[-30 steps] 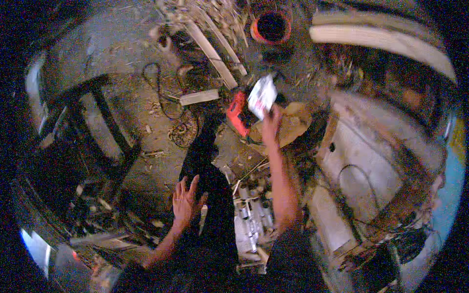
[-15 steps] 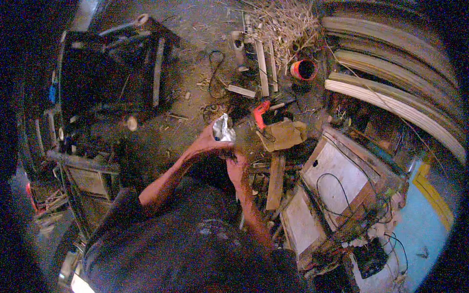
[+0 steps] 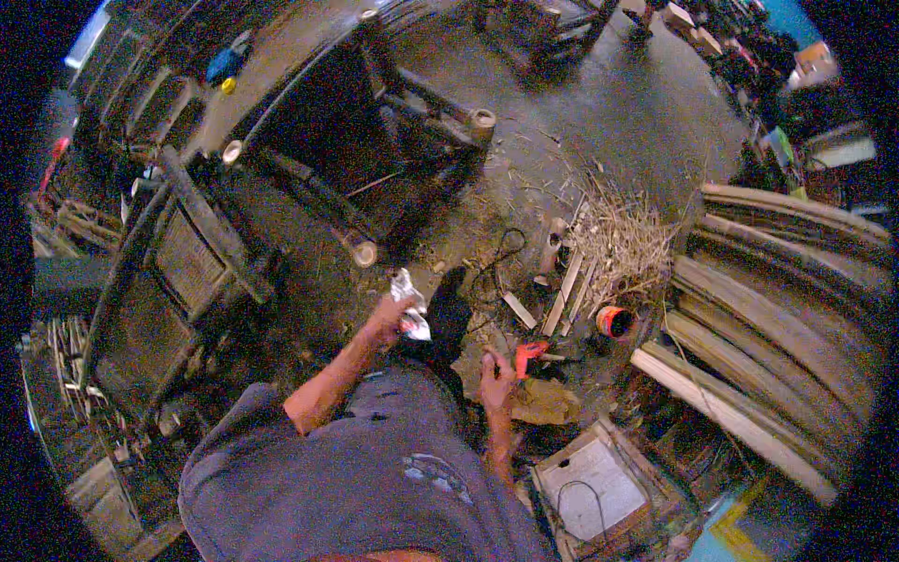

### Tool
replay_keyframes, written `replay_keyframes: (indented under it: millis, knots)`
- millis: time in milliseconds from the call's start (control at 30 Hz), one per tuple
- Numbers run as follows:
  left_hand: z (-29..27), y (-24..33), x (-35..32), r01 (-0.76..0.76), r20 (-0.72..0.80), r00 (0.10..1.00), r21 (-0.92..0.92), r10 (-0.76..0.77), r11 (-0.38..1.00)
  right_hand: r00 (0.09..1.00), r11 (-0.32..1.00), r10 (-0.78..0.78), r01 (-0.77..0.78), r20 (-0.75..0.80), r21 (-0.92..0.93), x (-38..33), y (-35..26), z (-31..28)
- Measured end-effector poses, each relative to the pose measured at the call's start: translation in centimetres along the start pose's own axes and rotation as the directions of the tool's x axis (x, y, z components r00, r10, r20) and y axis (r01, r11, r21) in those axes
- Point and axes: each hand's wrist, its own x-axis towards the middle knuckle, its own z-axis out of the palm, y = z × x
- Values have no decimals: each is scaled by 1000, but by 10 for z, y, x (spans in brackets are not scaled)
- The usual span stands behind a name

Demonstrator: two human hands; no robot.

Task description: The person assembles a bamboo chair by inserting thin bamboo strips into pre-drilled holes in the frame. They use a machete to tap the strips into place and adjust the chair's position multiple times. The person also picks up a small white packet from the floor.

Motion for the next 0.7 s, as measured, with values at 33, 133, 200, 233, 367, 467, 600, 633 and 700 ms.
replay_keyframes:
  millis: [33, 133, 200, 233, 367, 467, 600, 633, 700]
  knots:
    - [-15, 5, 11, -80, -28, 997, -52, 78, 995, 1000, 994, -4, 7, 26, -108, 15, 5, 0]
    - [-51, 31, 35, -221, -65, 975, -241, 212, 945, 988, 971, -85, 111, 128, -214, 70, -12, 18]
    - [-49, 61, 40, -228, -163, 968, -252, 191, 941, 974, 973, -106, 143, 201, -182, 112, -46, 27]
    - [-46, 67, 56, -235, -182, 965, -283, 188, 930, 966, 953, -149, 197, 211, -230, 135, -51, 28]
    - [-27, 132, 107, -162, -273, 961, -449, 38, 879, 942, 913, -156, 253, 298, -321, 232, -106, 46]
    - [-2, 190, 123, -285, -221, 954, -473, 201, 834, 933, 906, -147, 261, 329, -333, 281, -101, 38]
    - [12, 278, 129, -266, -213, 951, -193, 224, 944, 920, 900, -149, 278, 362, -336, 341, -152, 41]
    - [20, 300, 134, -301, -218, 942, -202, 256, 932, 920, 887, -164, 295, 356, -356, 359, -166, 42]
    - [29, 330, 140, -317, -276, 921, -123, 275, 940, 916, 885, -141, 287, 377, -366, 391, -175, 43]
